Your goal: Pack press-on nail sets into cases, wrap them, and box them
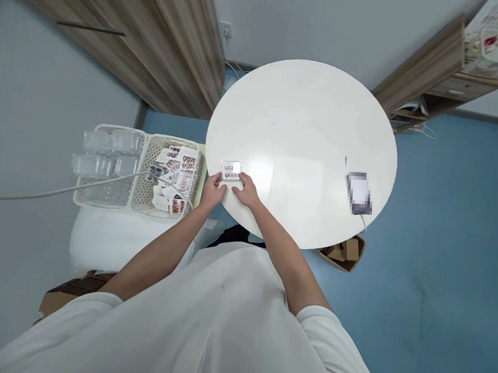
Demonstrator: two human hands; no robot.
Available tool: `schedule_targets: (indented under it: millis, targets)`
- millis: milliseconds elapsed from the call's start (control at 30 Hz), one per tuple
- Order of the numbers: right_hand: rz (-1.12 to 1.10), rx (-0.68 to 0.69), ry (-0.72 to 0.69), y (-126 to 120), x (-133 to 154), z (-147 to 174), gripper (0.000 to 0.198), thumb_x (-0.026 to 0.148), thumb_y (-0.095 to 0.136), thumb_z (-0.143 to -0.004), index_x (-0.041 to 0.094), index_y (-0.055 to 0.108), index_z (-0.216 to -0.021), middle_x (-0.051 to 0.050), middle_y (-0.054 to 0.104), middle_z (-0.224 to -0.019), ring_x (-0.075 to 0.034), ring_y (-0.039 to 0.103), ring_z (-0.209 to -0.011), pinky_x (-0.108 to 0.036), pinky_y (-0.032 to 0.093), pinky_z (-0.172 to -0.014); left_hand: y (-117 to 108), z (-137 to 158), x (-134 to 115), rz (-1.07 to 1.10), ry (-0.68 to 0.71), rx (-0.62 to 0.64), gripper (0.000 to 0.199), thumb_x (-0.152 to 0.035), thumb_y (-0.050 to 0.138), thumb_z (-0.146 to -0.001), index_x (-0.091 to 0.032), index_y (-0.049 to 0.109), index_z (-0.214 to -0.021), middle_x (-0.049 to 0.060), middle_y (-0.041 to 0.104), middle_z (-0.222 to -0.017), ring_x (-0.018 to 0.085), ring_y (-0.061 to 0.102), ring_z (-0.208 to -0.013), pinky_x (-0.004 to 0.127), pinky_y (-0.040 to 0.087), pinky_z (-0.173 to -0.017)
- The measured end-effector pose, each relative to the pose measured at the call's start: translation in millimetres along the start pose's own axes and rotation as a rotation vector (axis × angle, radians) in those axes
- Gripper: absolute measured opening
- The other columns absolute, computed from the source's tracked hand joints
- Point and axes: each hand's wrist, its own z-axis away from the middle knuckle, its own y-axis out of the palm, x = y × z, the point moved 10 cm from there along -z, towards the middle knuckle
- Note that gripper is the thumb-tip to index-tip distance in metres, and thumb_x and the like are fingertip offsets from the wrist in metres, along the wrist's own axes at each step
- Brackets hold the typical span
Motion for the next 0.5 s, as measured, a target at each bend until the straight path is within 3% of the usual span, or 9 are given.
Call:
schedule_targets:
  millis: [133,267,400,500]
  targets:
    - [0.069,-0.138,-0.069,-42,-17,31,0.052,0.024,0.05,-0.078,0.018,0.044,-0.13,-0.01,0.041,-0.136,-0.021,0.04,-0.125,-0.038,0.037,-0.103,28,21,-26,0.011,0.137,0.019,0.05,-0.014,0.05,-0.072,-0.016,0.05,-0.122,0.009,0.054,-0.117,0.019,0.055,-0.104,0.035,0.046,-0.094]
    - [0.168,-0.267,-0.068,-99,-49,80,0.047,0.021,0.046,-0.08,0.018,0.047,-0.127,-0.011,0.046,-0.129,-0.02,0.045,-0.119,-0.037,0.04,-0.1,82,56,-63,-0.013,0.274,0.143,0.049,-0.013,0.05,-0.071,-0.017,0.052,-0.12,0.008,0.057,-0.115,0.019,0.056,-0.103,0.035,0.045,-0.094]
    - [0.263,-0.299,-0.049,-143,-85,128,0.043,0.017,0.04,-0.082,0.02,0.05,-0.124,-0.01,0.048,-0.124,-0.02,0.047,-0.116,-0.038,0.042,-0.097,136,96,-88,-0.059,0.356,0.28,0.045,-0.013,0.049,-0.073,-0.017,0.054,-0.118,0.007,0.058,-0.113,0.019,0.058,-0.099,0.035,0.046,-0.093]
    - [0.32,-0.272,-0.048,-155,-107,149,0.042,0.015,0.04,-0.081,0.021,0.054,-0.12,-0.009,0.048,-0.123,-0.02,0.047,-0.116,-0.038,0.042,-0.097,164,117,-90,-0.122,0.366,0.321,0.045,-0.014,0.048,-0.074,-0.017,0.053,-0.119,0.008,0.059,-0.112,0.019,0.058,-0.099,0.035,0.048,-0.089]
